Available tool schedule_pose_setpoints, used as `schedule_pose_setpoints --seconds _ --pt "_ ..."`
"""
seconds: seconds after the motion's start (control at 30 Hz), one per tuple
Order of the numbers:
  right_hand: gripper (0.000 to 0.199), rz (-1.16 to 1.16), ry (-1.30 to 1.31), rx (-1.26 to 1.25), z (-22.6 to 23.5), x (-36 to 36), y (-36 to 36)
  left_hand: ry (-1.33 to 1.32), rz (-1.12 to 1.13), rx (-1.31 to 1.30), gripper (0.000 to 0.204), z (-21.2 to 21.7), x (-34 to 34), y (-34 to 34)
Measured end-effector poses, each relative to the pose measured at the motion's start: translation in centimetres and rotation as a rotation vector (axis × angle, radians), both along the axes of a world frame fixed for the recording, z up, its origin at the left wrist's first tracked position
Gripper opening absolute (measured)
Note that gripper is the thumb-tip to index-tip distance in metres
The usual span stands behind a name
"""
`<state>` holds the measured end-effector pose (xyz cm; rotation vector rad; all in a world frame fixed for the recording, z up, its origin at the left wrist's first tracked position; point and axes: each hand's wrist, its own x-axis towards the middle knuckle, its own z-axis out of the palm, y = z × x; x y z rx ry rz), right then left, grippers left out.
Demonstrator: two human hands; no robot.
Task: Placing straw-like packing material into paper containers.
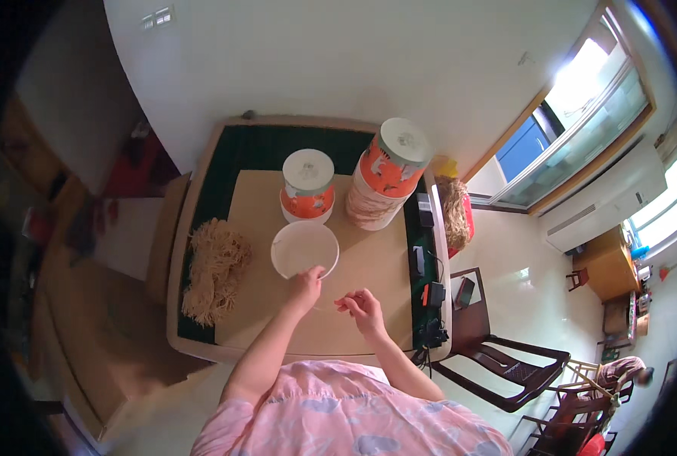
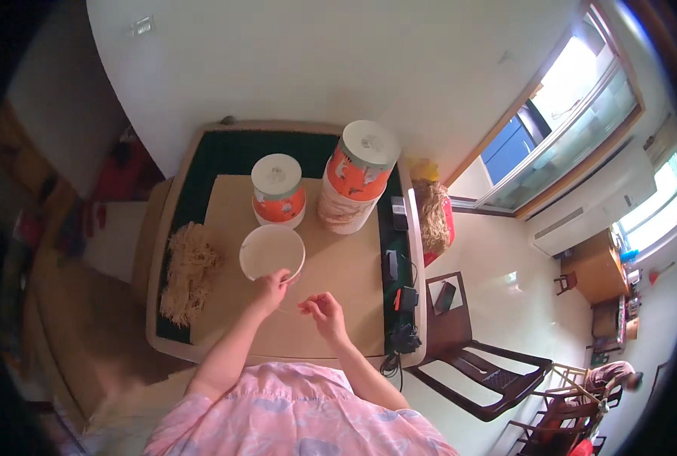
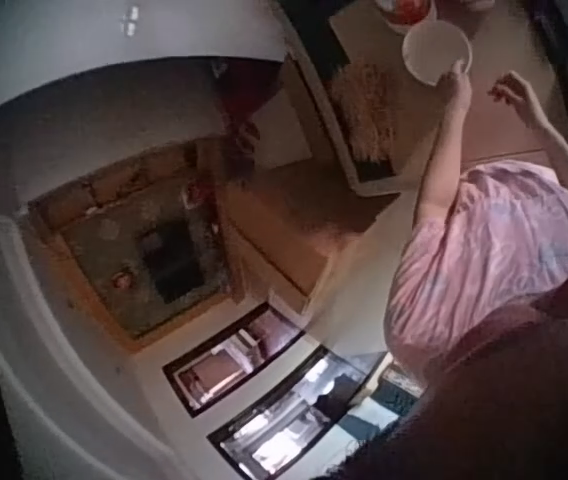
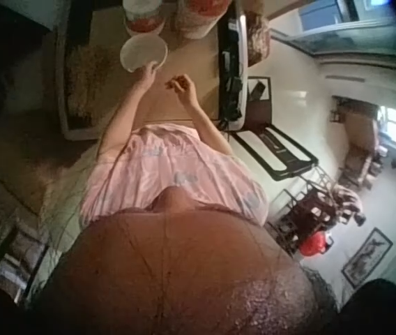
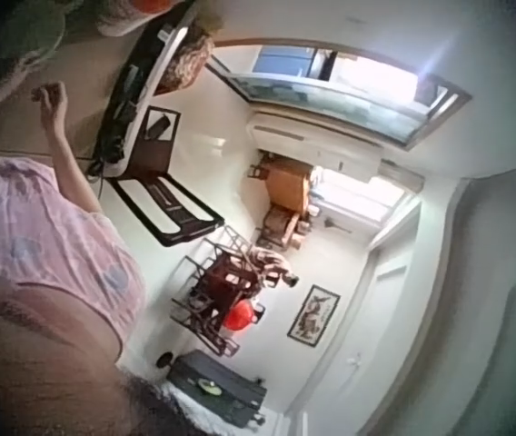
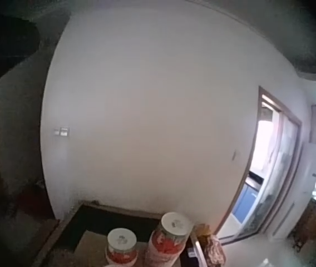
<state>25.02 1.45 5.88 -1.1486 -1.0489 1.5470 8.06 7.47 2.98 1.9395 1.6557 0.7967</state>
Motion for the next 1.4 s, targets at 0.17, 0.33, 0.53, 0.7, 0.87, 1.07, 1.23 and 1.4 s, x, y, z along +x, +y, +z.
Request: schedule_pose_setpoints --seconds 0.17,0.33,0.53,0.7,0.87,1.07,1.23,1.4 --pt "0.013 -0.003 -0.141 0.078 -0.1 -0.9 1.0 -0.377 0.112 -0.035 0.013 4.7 -2.5 0.1" --pt "0.018 -0.092 0.066 0.038 1.7 -3.8 2.3 -0.606 0.088 -0.280 0.013 5.0 -4.5 -0.6" --pt "0.011 -0.068 -0.114 0.132 0.5 -3.8 2.6 -0.789 -0.062 -0.429 0.021 7.8 -4.7 -1.8" --pt "0.008 -0.043 -0.234 0.189 0.7 -4.0 1.9 -0.762 -0.048 -0.473 0.024 8.5 -3.6 -2.1" --pt "0.010 0.029 -0.262 0.158 0.0 -4.1 0.8 -0.528 -0.043 -0.373 0.017 4.8 -3.5 -2.5" --pt "0.010 0.063 -0.209 0.173 -1.0 -4.1 -0.1 -0.518 -0.007 -0.342 0.014 5.5 -2.8 -3.4" --pt "0.009 0.011 -0.153 0.092 -0.7 -3.9 -0.1 -0.394 -0.003 -0.337 0.015 5.8 -2.7 -3.9" --pt "0.010 -0.040 -0.123 0.136 -0.6 -4.1 0.1 -0.496 -0.059 -0.338 0.017 4.8 -3.2 -4.3"
